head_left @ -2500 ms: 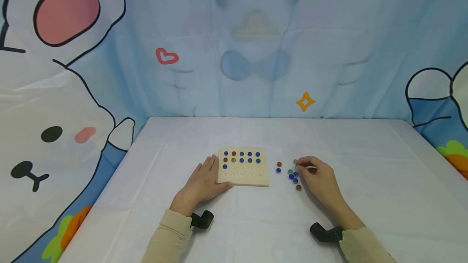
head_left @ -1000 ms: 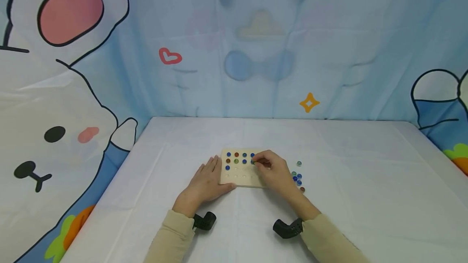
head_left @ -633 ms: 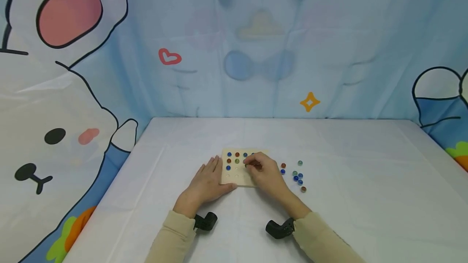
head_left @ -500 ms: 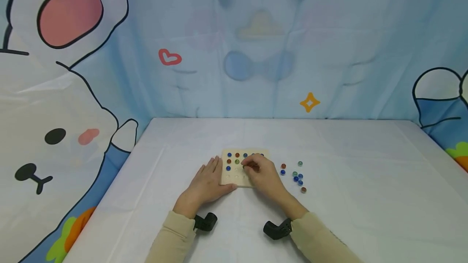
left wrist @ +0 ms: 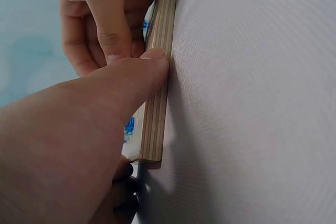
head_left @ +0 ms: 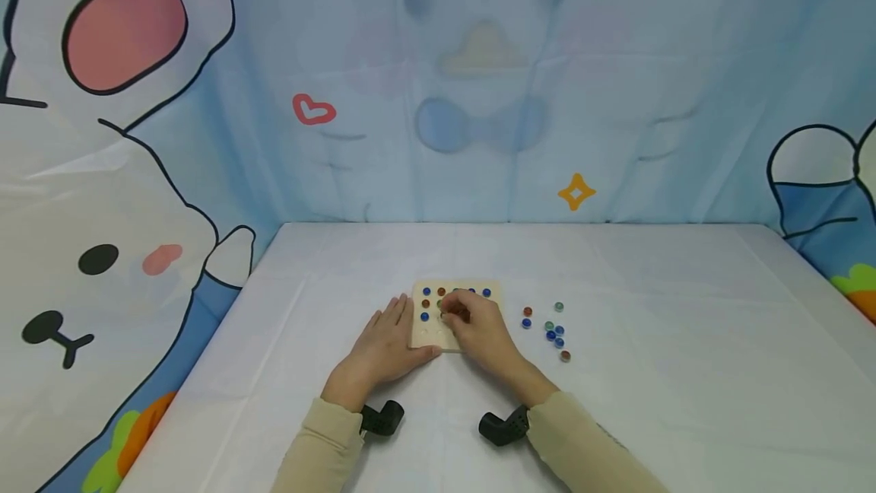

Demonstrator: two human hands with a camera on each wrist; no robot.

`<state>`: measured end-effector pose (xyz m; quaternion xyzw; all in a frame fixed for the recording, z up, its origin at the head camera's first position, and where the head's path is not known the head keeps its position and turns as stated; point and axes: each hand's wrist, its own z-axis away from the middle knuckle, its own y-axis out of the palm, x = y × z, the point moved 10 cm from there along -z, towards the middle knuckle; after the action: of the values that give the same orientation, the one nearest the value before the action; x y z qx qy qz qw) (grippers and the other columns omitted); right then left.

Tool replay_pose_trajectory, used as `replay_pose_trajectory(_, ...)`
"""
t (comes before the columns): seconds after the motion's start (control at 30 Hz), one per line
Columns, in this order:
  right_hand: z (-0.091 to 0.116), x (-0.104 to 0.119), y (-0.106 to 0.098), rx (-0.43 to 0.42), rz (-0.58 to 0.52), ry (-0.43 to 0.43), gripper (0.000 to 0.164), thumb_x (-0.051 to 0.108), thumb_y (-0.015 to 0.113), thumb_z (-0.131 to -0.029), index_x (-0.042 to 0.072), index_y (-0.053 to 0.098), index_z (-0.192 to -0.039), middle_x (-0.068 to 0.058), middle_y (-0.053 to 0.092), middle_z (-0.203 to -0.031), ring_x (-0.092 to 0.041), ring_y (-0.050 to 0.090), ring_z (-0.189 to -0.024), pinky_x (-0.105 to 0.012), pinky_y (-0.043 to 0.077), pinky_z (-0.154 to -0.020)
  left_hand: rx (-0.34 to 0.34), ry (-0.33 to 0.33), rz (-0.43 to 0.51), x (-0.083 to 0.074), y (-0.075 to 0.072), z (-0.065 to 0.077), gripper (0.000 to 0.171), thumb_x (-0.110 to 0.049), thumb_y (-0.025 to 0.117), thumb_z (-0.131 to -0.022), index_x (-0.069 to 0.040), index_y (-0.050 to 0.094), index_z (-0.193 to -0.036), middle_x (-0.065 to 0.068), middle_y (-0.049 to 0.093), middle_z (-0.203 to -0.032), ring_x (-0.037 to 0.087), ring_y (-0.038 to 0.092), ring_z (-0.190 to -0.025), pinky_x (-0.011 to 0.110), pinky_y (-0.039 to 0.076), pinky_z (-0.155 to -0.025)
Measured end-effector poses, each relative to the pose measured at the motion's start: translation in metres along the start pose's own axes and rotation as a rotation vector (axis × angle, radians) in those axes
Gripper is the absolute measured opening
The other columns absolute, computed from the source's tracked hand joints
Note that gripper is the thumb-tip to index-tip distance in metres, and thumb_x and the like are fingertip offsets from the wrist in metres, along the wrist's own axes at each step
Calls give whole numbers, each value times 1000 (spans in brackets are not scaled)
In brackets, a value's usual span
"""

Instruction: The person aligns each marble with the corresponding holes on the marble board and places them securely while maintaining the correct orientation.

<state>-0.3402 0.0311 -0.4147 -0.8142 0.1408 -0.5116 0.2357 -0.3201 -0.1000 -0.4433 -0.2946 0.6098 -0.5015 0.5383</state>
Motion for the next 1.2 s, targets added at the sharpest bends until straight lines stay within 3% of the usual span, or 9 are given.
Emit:
replay_pose_trajectory(0.77,-2,9,10,1,152,-66,16,-5,70,-87,6,69,-98,-4,68,-90,-10,55,-77,-24,49,-68,-12,5,4,0,-2,0,94,-58,57,-94,2,20,-156,18,19,-165,32,17,-154,51,19,-125)
replay_pose_trajectory(1.2,5,7,2,29,70,-121,20,-3,68,-89,5,68,-107,-5,70,-99,-9,62,-84,-24,56,-75,-7,5,-8,-1,0,0,94,-58,57,-94,2,20,-156,18,18,-165,32,17,-154,51,19,-125)
